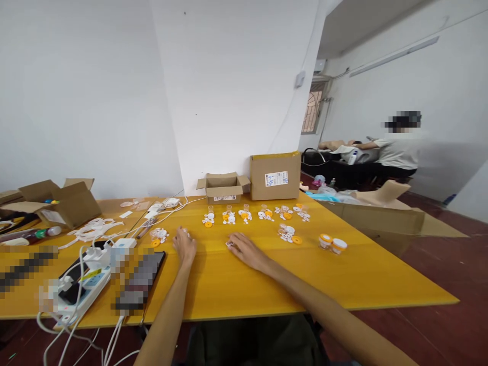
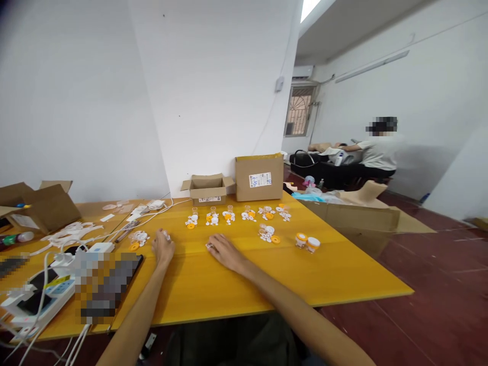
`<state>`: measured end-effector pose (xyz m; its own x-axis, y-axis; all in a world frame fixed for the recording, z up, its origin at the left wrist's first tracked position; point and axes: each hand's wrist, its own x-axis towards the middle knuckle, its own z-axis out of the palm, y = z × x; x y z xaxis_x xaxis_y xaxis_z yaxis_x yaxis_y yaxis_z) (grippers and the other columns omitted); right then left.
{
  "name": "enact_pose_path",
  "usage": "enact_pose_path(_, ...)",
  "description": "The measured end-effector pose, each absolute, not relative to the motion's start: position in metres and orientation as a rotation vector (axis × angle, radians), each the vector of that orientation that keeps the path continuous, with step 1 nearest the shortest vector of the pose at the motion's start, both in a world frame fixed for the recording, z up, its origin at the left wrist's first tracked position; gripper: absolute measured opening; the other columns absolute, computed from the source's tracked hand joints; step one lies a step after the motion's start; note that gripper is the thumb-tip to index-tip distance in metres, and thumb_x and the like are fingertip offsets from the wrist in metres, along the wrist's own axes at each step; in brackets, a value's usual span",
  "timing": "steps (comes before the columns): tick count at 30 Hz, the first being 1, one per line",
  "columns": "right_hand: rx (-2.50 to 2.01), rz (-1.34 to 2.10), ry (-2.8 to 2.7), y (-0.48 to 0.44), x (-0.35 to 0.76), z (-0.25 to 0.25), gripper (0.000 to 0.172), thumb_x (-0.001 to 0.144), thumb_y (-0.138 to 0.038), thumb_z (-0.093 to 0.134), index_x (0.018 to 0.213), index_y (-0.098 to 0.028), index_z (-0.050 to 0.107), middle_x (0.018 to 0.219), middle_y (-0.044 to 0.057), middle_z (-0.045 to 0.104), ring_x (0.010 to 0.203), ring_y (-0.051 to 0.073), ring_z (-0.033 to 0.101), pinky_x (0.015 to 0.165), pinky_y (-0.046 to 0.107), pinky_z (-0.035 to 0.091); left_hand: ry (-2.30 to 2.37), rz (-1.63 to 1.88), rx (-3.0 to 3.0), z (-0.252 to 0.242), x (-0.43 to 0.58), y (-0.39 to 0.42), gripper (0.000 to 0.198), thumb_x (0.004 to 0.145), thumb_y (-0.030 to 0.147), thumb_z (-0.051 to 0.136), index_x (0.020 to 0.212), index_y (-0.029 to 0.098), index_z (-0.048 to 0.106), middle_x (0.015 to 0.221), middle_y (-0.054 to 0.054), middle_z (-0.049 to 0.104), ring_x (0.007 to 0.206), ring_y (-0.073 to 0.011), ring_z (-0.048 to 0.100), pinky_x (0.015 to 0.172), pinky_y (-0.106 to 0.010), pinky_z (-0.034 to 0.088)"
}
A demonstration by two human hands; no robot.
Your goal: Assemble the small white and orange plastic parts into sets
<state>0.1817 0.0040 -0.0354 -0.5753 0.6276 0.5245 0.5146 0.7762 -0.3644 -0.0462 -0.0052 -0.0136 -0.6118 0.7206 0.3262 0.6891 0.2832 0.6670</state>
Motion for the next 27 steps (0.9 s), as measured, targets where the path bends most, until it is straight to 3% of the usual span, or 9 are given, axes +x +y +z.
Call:
enact_pose_path(9,-1.174,0.153,-2.16,0.032,0.244,-0.038,0.015,0.094,-0.027,0.047,0.086,-0.024,0.058,0.09,0.004,0.061,0.087,0.02,0.057,0.081,0.033,0.047,2.396,1.131,1.553,-0.012,-0.043,-0.002,0.051,0.074,0.002,0.054,0.122,0.017,0.049,0.117,-0.014,0.065,0.114,-0.0291,0.059,0.096,-0.04,0.046)
enact_pose_path(27,-1.299,0.105,-2.084,0.046,0.248,-0.04,0.012,0.092,-0.03,0.051,0.091,-0.025,0.062,0.097,0.005,0.065,0.095,0.022,0.06,0.084,0.035,0.048,1.804,1.37,1.665,-0.033,-0.042,0.014,0.046,0.067,0.008,0.067,0.109,0.023,0.058,0.091,-0.003,0.068,0.092,-0.0233,0.063,0.087,-0.036,0.046)
